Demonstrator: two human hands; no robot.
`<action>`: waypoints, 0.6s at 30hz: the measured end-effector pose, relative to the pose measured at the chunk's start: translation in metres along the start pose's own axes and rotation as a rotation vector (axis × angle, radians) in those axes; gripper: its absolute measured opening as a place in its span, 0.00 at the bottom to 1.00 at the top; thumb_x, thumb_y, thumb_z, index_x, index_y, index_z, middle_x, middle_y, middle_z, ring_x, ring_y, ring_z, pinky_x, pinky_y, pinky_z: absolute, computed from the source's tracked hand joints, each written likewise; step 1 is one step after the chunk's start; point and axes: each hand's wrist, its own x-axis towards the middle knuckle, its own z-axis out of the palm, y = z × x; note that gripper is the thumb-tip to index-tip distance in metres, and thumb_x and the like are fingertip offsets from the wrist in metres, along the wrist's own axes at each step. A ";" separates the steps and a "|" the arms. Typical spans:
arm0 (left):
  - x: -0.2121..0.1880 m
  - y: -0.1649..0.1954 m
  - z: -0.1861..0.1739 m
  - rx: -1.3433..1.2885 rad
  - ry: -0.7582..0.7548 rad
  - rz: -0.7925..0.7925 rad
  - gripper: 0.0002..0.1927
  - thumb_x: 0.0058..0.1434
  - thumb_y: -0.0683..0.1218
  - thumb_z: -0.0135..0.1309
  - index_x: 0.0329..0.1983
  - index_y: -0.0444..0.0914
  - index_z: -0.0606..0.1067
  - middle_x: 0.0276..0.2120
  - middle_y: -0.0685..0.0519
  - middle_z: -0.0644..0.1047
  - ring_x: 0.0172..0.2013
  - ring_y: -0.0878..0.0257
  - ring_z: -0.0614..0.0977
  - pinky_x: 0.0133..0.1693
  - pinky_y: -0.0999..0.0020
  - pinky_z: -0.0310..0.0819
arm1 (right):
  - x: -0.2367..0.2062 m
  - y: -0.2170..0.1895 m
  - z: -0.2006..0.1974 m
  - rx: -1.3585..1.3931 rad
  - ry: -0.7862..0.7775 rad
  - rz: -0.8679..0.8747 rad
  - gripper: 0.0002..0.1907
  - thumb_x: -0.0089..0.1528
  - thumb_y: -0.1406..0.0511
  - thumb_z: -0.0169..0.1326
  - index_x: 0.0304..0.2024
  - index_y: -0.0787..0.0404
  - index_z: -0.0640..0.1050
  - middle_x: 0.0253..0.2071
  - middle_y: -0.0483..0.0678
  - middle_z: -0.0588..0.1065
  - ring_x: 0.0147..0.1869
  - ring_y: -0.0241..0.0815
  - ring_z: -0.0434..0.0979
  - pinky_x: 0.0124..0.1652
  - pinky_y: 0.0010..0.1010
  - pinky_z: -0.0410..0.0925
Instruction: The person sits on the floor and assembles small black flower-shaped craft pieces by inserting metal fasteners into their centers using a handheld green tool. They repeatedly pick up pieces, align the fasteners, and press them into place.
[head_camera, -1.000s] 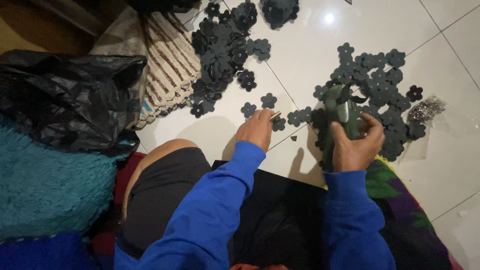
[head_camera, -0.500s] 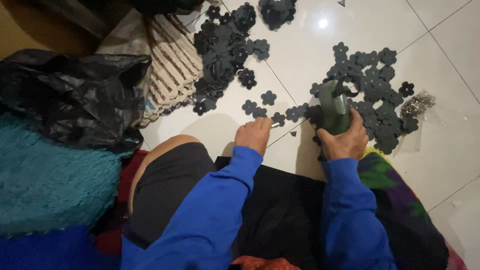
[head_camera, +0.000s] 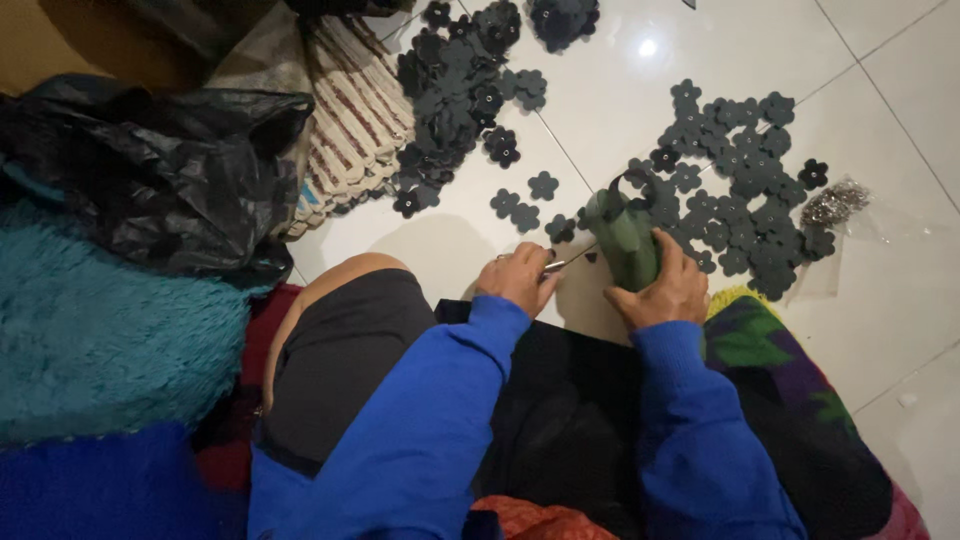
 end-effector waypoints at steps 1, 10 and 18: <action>0.000 0.001 -0.001 -0.089 0.001 -0.061 0.12 0.59 0.52 0.63 0.40 0.43 0.77 0.37 0.51 0.77 0.34 0.52 0.81 0.36 0.57 0.74 | 0.000 0.000 0.000 0.007 -0.005 0.006 0.53 0.39 0.55 0.74 0.67 0.45 0.69 0.56 0.57 0.72 0.59 0.62 0.70 0.57 0.52 0.66; -0.004 -0.013 0.013 -0.229 0.114 -0.277 0.13 0.56 0.52 0.65 0.35 0.40 0.77 0.37 0.49 0.77 0.39 0.49 0.81 0.39 0.56 0.76 | 0.022 0.013 -0.009 -0.170 -0.061 0.410 0.55 0.43 0.57 0.74 0.71 0.43 0.64 0.57 0.62 0.70 0.61 0.63 0.69 0.56 0.57 0.66; 0.012 -0.007 0.011 -0.196 0.018 -0.403 0.14 0.57 0.52 0.65 0.41 0.41 0.79 0.41 0.49 0.79 0.41 0.47 0.82 0.41 0.53 0.76 | 0.022 0.021 -0.031 0.604 0.141 0.256 0.42 0.47 0.60 0.72 0.61 0.66 0.71 0.53 0.57 0.78 0.53 0.51 0.79 0.53 0.38 0.72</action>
